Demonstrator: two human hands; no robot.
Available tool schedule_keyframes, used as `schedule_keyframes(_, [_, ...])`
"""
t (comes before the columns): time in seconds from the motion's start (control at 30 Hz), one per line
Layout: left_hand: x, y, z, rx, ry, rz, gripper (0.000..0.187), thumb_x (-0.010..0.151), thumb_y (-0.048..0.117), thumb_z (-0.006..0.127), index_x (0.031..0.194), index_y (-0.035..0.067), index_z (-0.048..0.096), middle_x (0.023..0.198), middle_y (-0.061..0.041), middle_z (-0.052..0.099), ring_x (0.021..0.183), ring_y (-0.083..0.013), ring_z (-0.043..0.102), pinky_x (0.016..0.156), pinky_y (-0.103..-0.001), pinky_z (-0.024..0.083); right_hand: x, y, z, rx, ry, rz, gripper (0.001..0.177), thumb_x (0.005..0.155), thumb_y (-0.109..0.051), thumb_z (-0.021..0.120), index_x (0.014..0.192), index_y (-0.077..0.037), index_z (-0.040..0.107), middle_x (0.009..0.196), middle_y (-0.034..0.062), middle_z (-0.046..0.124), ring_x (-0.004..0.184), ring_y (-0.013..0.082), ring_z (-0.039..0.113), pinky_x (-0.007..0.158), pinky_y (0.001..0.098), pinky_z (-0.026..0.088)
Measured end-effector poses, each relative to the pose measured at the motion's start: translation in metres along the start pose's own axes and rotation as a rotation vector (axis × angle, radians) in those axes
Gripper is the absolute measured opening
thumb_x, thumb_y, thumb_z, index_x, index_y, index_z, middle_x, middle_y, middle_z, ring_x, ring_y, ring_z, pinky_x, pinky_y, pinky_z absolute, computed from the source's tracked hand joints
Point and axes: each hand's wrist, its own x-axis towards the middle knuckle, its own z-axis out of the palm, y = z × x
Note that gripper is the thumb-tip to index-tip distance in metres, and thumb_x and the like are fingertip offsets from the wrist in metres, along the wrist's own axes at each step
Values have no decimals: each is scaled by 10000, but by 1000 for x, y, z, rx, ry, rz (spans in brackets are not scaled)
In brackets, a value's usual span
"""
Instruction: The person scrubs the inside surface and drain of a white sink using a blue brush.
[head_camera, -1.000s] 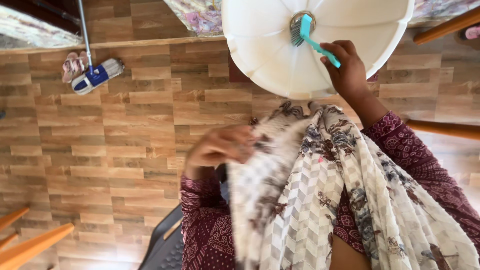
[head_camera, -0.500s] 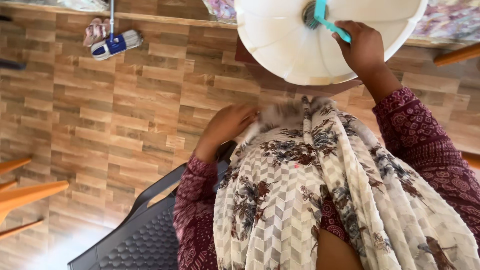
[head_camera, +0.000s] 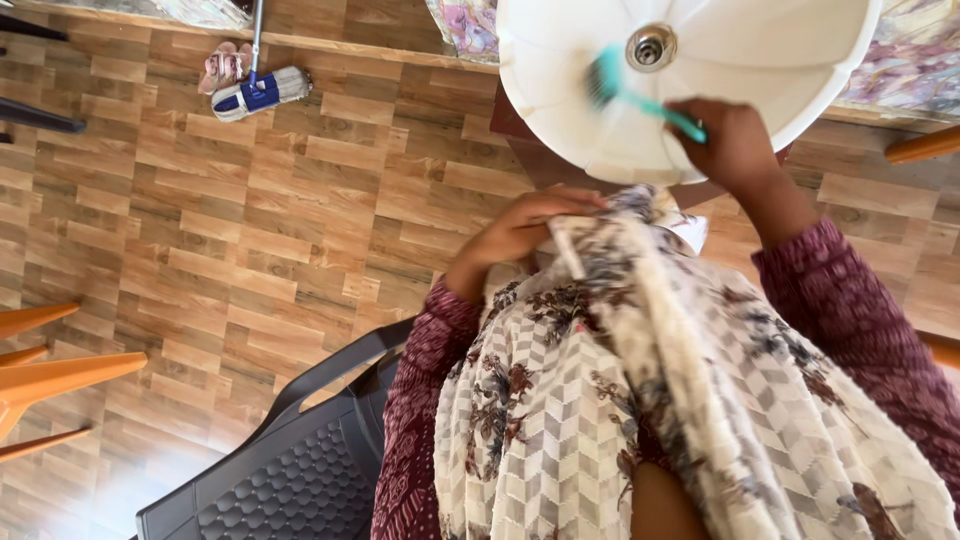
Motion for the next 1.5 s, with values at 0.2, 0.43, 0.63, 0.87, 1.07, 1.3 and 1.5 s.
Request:
schedule_keyframes(0.2, [-33,10,-13,-496,-8,-202,399,1074,407,483,1143,160,788,1058,-64,768,978,-197,723,904,-333,571,-12,-17,-12,-229,-65,23,233,1088,-193,718,1286,-72,730,1003,140,754,851,323,723,732,416,571])
schedule_keyframes(0.43, [-31,-24,48,440,-180,-758,428,1029,447,501,1141,114,745,954,-83,754,815,-209,681,797,-391,543,-37,-9,-14,11,-58,-97,291,1040,-217,676,1290,-71,697,1253,128,741,942,306,745,791,374,611])
schedule_keyframes(0.63, [-64,-36,59,674,-23,-558,398,1030,384,597,929,33,755,898,-118,703,820,-258,644,785,-408,524,-33,17,1,-78,-124,2,300,1022,-145,706,1315,-81,705,1284,105,738,880,293,756,817,383,611])
schedule_keyframes(0.87, [-113,3,37,466,314,-922,406,1041,388,560,958,33,738,836,-75,679,687,-209,618,692,-365,569,-37,21,-7,-61,-55,-22,315,1020,-139,711,1325,-59,703,1242,159,740,974,330,738,848,410,595])
schedule_keyframes(1.07, [-132,24,16,664,139,-1057,470,993,438,602,1326,106,612,1068,-115,739,881,-247,736,845,-414,529,-35,18,-10,124,-84,-88,334,1004,-92,708,1335,-57,686,1229,184,732,943,326,730,837,399,586])
schedule_keyframes(1.3, [-13,58,-22,1173,114,-461,496,1027,350,624,1445,94,546,1349,-161,656,1211,-311,641,996,-482,519,-19,-9,-3,190,-44,-82,358,938,39,610,1284,-9,689,1197,205,738,831,309,722,744,375,577])
schedule_keyframes(1.5, [113,7,-10,1227,8,-175,610,975,221,669,1530,132,435,1583,-124,446,1415,-289,521,1155,-519,453,0,-22,19,-29,53,49,217,1006,-29,655,1213,7,708,999,233,720,815,391,697,759,456,559])
